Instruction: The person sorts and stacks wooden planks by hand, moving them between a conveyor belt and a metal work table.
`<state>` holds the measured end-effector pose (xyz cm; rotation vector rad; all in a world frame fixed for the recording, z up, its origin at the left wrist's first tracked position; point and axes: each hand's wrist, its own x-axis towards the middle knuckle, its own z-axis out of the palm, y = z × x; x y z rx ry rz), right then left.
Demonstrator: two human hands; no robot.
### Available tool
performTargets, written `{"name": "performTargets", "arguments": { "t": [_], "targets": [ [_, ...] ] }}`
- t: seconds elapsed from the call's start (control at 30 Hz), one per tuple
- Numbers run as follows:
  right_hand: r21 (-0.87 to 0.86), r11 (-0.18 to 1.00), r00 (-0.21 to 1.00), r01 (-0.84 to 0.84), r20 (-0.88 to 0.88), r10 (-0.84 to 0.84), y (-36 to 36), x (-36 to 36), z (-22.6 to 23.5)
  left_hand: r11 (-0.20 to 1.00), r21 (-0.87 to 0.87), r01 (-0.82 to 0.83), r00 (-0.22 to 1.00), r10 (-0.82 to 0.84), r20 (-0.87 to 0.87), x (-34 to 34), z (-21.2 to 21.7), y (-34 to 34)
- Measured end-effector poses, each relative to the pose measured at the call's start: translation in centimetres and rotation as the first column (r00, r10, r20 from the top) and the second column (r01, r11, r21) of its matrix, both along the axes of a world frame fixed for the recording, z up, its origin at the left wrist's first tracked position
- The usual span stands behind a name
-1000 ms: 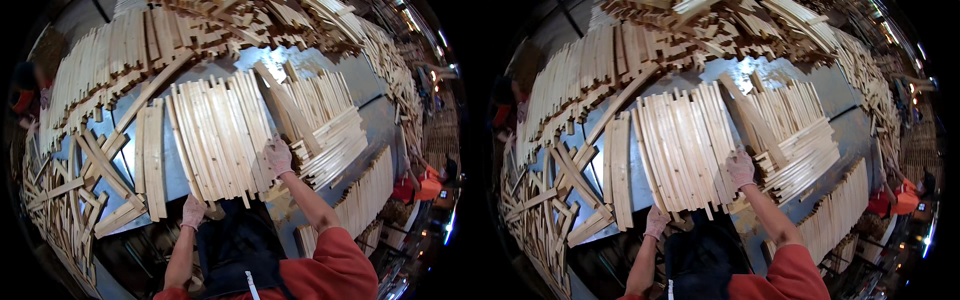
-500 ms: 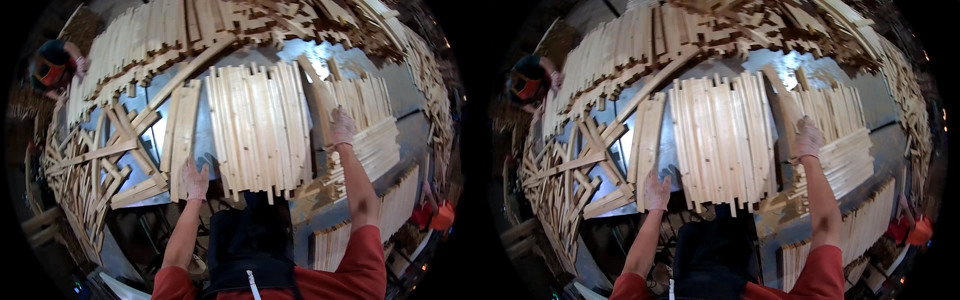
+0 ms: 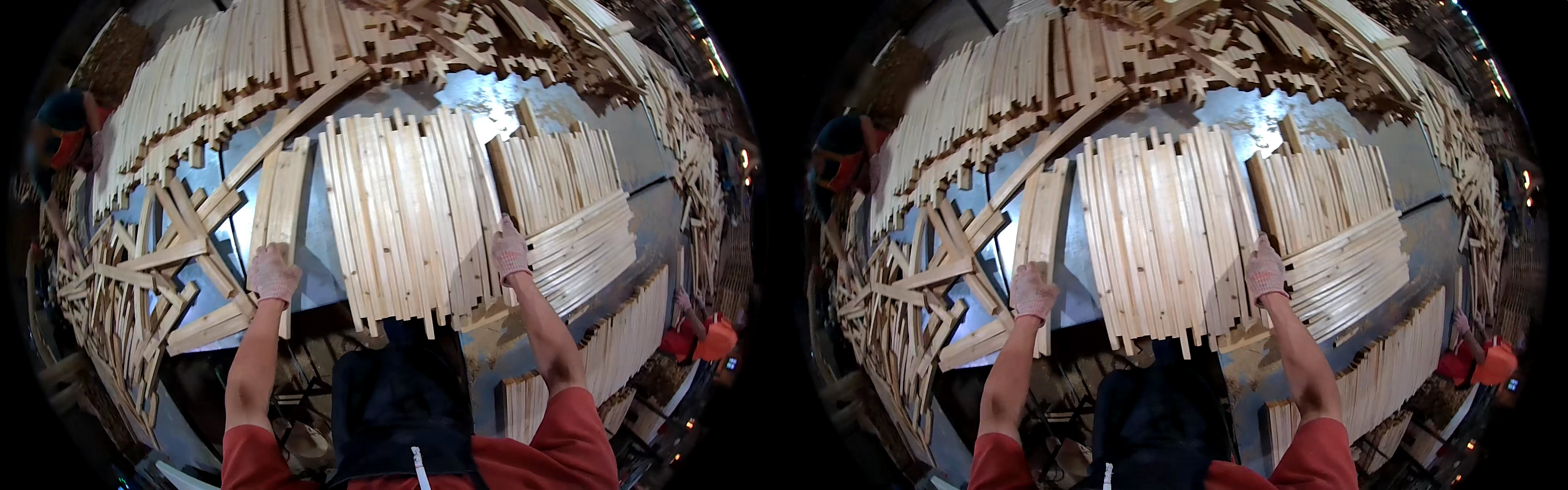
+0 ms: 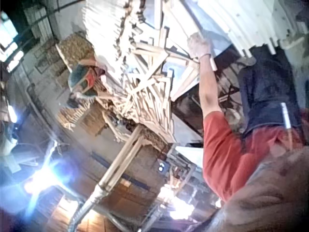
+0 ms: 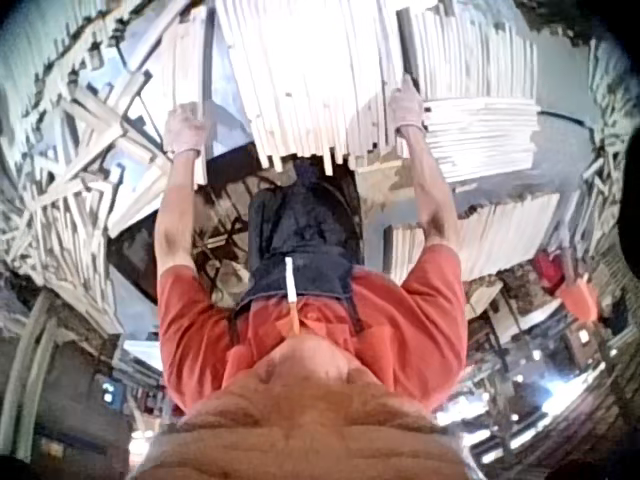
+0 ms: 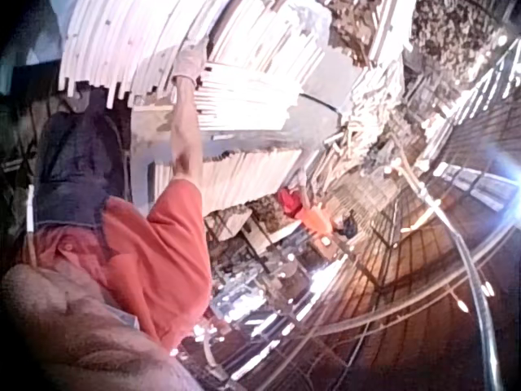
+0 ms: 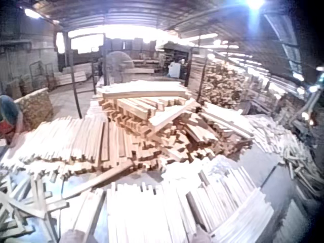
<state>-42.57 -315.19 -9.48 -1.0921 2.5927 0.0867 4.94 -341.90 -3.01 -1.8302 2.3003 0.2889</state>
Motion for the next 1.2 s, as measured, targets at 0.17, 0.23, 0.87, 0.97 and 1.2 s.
{"name": "performTargets", "arguments": {
  "t": [0.17,0.23,0.87,0.97,1.2],
  "targets": [
    [-0.076,0.981,0.98,0.176,0.106,-0.168,-2.2,1.7,2.2,0.978,0.133,-0.158,0.974,0.177,-0.141,3.5,-5.2,0.6],
    [-0.129,0.98,0.987,0.151,0.066,-0.143,-1.5,1.8,0.3,0.973,0.192,-0.127,0.974,0.159,-0.162,-0.5,-2.5,1.9],
    [-0.141,0.957,0.967,0.254,0.063,-0.248,-4.0,3.1,-0.5,0.99,-0.005,-0.139,0.986,0.138,-0.089,4.3,-1.2,-2.2],
    [-0.161,0.954,0.968,0.252,0.048,-0.248,-4.0,3.1,-1.0,0.985,0.038,-0.168,0.976,0.172,-0.13,3.5,-0.5,-2.9],
    [-0.154,0.965,0.977,0.213,0.058,-0.207,-3.4,2.2,-2.3,0.925,0.016,-0.381,0.856,0.359,-0.373,3.2,-4.8,-1.5]
  ]
}}
